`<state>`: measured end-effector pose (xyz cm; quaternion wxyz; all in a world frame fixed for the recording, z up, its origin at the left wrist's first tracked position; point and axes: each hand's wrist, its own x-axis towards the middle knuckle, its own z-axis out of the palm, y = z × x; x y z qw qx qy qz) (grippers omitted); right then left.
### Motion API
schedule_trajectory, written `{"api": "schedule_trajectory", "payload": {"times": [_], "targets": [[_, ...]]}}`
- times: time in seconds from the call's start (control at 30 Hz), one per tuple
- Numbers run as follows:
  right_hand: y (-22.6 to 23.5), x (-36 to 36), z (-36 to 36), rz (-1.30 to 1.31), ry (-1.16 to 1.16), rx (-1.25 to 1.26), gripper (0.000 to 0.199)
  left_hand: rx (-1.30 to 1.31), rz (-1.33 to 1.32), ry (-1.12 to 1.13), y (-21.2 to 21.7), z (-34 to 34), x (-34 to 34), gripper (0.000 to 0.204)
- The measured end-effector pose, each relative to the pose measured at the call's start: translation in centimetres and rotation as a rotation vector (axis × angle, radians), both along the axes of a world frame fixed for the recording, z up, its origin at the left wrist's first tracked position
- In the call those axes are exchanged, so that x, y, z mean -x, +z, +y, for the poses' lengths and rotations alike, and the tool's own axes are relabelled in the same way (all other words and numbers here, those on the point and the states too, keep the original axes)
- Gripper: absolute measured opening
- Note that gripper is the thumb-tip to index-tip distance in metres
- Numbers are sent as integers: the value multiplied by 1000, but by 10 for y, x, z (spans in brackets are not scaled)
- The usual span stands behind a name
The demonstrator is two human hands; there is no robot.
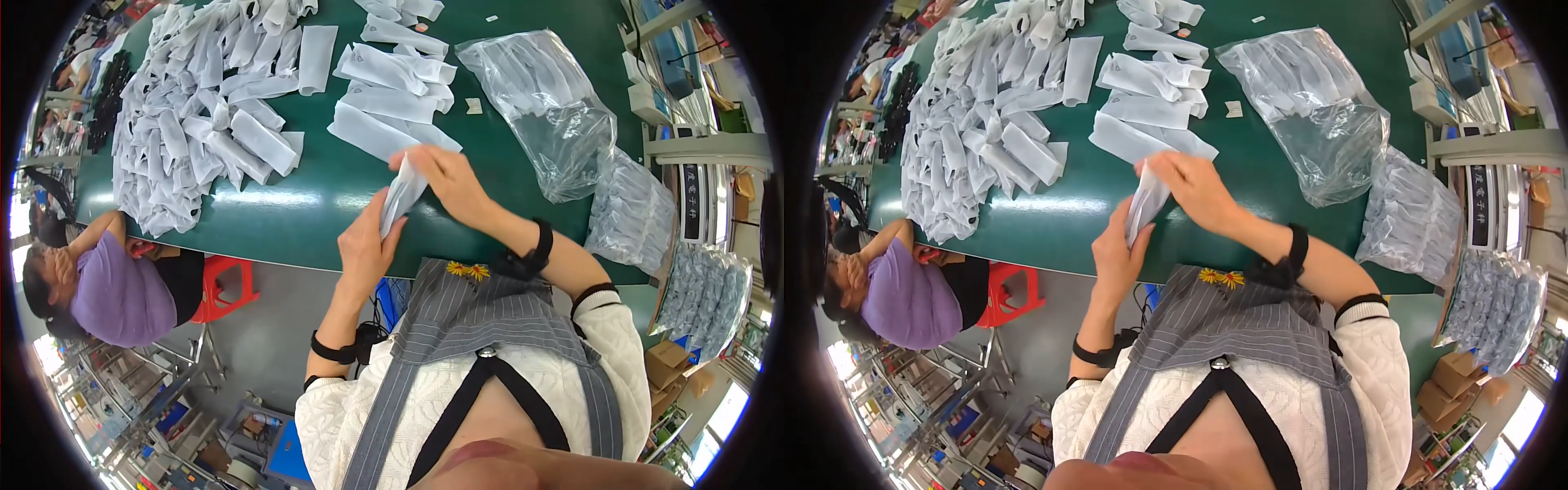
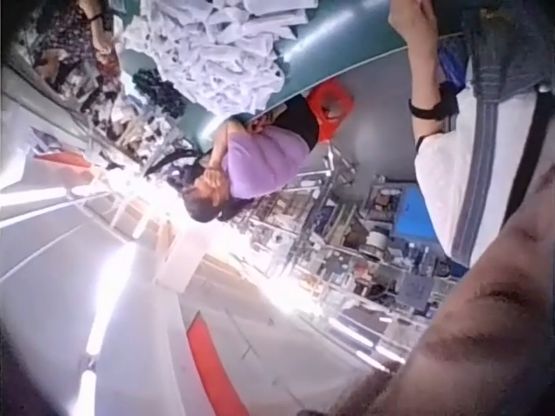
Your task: The person picks up white foam sleeves from a pile, stacks them together by hand, and places the stack into a clear plastic bag before setting it aside.
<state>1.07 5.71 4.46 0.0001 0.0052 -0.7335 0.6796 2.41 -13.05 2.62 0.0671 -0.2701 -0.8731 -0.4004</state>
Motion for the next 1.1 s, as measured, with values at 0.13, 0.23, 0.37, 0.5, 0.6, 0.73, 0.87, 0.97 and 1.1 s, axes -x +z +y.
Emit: {"api": "schedule_trajectory", "payload": {"times": [0.13,0.23,0.37,0.5,0.6,0.73,0.87,0.97,1.1], "targets": [[-22,22,-8,206,25,-1004,24,396,-13,-143,0,-33,13,42],[-40,26,-18,201,79,-1180,30,394,146,-249,-6,-41,19,36],[-47,26,-18,259,66,-1255,34,455,222,-362,-18,-39,24,29],[-37,21,1,232,198,-1060,33,372,313,-359,-17,-27,27,26],[-45,1,17,207,335,-817,32,334,360,-374,-14,-23,34,27],[-29,-8,29,242,360,-653,30,345,327,-397,-20,-20,44,34],[-22,1,30,210,94,-1015,28,232,185,-399,-31,-7,31,42],[-38,16,31,142,29,-1210,26,185,80,-446,-30,4,20,44],[-43,18,41,1,61,-1120,25,280,172,-412,-16,5,23,47]]}}
